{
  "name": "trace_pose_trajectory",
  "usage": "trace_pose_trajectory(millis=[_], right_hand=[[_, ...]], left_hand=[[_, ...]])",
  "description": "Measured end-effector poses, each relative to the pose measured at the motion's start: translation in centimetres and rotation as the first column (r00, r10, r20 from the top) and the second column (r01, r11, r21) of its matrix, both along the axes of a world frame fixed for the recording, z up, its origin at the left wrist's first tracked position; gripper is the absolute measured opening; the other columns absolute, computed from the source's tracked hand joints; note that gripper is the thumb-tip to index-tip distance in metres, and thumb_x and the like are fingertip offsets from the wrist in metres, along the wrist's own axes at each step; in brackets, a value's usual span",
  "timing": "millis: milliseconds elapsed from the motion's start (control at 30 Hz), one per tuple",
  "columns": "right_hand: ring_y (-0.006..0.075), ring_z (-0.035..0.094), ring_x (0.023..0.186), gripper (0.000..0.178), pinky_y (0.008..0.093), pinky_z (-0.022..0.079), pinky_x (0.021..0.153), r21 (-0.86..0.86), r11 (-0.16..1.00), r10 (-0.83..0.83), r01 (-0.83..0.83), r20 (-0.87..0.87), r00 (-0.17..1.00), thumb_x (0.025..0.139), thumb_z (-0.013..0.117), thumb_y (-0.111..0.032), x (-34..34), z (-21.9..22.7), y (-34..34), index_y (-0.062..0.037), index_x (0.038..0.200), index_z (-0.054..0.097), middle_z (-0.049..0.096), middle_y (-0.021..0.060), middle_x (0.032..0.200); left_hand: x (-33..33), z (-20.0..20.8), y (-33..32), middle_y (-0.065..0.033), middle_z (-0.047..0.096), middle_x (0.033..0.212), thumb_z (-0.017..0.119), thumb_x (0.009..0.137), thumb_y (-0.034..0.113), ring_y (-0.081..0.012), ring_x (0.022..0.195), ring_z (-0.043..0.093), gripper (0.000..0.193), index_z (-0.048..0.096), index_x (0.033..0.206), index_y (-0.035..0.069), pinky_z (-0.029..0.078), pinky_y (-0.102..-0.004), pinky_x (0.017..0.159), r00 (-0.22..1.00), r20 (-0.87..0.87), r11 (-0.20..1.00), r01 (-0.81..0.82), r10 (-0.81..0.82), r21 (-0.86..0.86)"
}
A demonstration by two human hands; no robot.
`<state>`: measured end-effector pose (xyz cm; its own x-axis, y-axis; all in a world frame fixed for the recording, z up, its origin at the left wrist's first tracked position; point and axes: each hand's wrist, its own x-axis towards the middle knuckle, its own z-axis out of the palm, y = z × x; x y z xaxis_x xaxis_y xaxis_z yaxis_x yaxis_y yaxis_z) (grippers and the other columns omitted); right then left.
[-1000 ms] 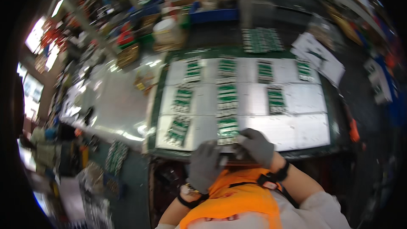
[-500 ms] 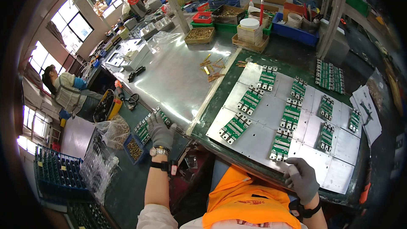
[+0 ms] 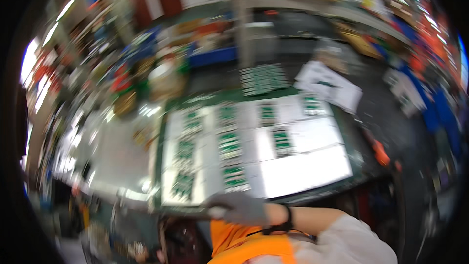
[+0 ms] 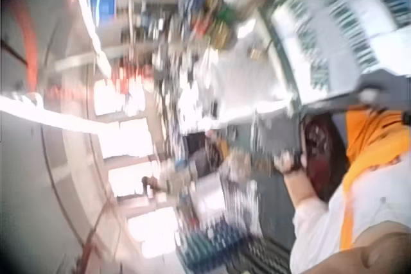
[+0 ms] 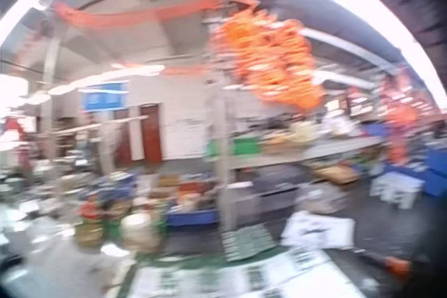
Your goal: Assembling components onto printed circuit boards at a factory workstation.
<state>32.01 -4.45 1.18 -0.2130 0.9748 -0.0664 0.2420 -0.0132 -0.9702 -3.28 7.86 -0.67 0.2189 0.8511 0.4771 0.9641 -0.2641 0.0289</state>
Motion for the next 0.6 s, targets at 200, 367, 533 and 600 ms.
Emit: trace_pose_trajectory(millis=[200, 367, 533, 600], right_hand=[[0.0094, 0.056, 0.069, 0.048, 0.0228, 0.046, 0.063, -0.351, 0.916, -0.103, -0.193, -0.672, 0.733, 0.091, 0.058, -0.037, -3.4, -3.3, 2.4, -0.0093, 0.128, 0.047, 0.058, 0.0067, 0.094], [0.0233, 0.057, 0.104, 0.042, 0.0412, 0.049, 0.082, 0.536, 0.842, -0.077, 0.055, 0.020, 0.997, 0.090, 0.056, -0.031, -4.2, -5.7, 3.9, -0.0054, 0.123, 0.053, 0.061, 0.0147, 0.109], [0.0257, 0.059, 0.101, 0.044, 0.0368, 0.048, 0.084, 0.285, 0.903, -0.196, 0.322, -0.395, 0.898, 0.085, 0.060, -0.028, -2.7, -4.8, 2.9, -0.0045, 0.122, 0.055, 0.061, 0.0178, 0.112], [0.0105, 0.054, 0.076, 0.045, 0.0230, 0.044, 0.066, 0.104, 0.975, -0.109, 0.195, -0.541, 0.834, 0.090, 0.056, -0.031, -2.1, -3.4, 2.6, -0.0075, 0.127, 0.047, 0.058, 0.0072, 0.098]], left_hand=[[10.2, 3.5, -8.7, -0.0172, 0.063, 0.111, 0.049, 0.095, 0.024, -0.0366, 0.090, 0.063, 0.036, 0.057, 0.122, 0.001, 0.049, -0.0426, 0.083, 0.957, 0.109, 0.946, 0.284, -0.269, -0.160], [13.8, 2.4, -8.3, -0.0220, 0.061, 0.110, 0.038, 0.098, 0.025, -0.0392, 0.097, 0.061, 0.037, 0.058, 0.114, -0.002, 0.049, -0.0474, 0.084, 0.628, -0.022, 0.629, 0.778, -0.778, -0.002], [14.4, 2.0, -7.9, -0.0169, 0.058, 0.112, 0.047, 0.094, 0.023, -0.0293, 0.099, 0.058, 0.036, 0.052, 0.120, -0.001, 0.046, -0.0405, 0.087, 0.596, 0.175, 0.591, 0.802, -0.784, -0.083], [14.4, 1.4, -8.2, -0.0141, 0.059, 0.108, 0.049, 0.093, 0.023, -0.0253, 0.096, 0.057, 0.035, 0.053, 0.118, -0.001, 0.046, -0.0374, 0.084, 0.619, 0.492, 0.607, 0.766, -0.612, -0.209]])
